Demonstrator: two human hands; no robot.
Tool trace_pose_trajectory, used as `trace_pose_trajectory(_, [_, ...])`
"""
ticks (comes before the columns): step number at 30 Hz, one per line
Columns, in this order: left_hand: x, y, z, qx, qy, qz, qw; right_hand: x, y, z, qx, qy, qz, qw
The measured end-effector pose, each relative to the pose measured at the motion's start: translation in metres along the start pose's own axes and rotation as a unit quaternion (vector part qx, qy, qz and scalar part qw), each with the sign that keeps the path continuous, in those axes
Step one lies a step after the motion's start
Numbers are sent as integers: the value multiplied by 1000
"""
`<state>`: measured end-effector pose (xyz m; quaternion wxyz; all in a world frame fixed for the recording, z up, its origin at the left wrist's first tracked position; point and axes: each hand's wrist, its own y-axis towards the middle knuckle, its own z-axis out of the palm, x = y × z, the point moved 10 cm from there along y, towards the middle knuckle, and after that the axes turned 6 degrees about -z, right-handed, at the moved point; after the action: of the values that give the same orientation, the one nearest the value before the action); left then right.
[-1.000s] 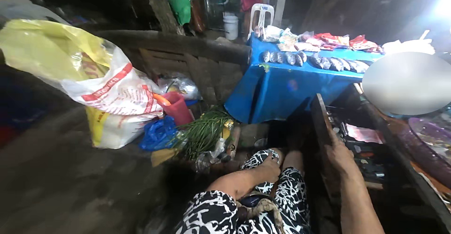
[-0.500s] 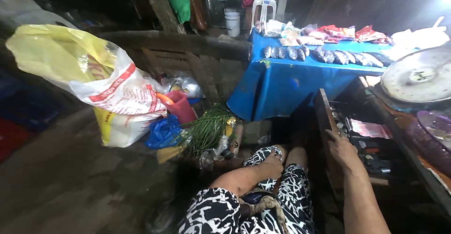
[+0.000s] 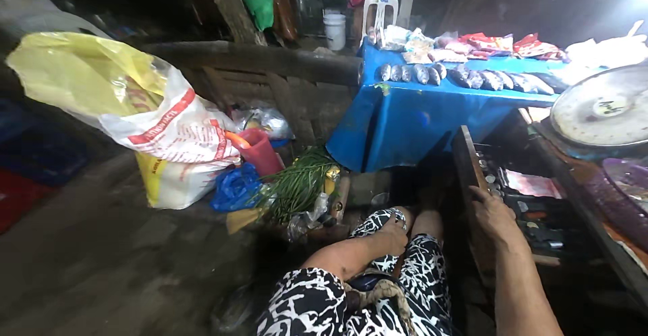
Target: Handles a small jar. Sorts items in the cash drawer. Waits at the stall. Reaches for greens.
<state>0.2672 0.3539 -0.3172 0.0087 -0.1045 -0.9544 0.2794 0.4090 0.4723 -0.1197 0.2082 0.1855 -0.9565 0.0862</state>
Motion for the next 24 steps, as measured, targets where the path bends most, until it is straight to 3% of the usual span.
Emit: trace_pose_trajectory(24, [0,2,0,2,2,0,1000,1,1,0,3,-3,-8,1000])
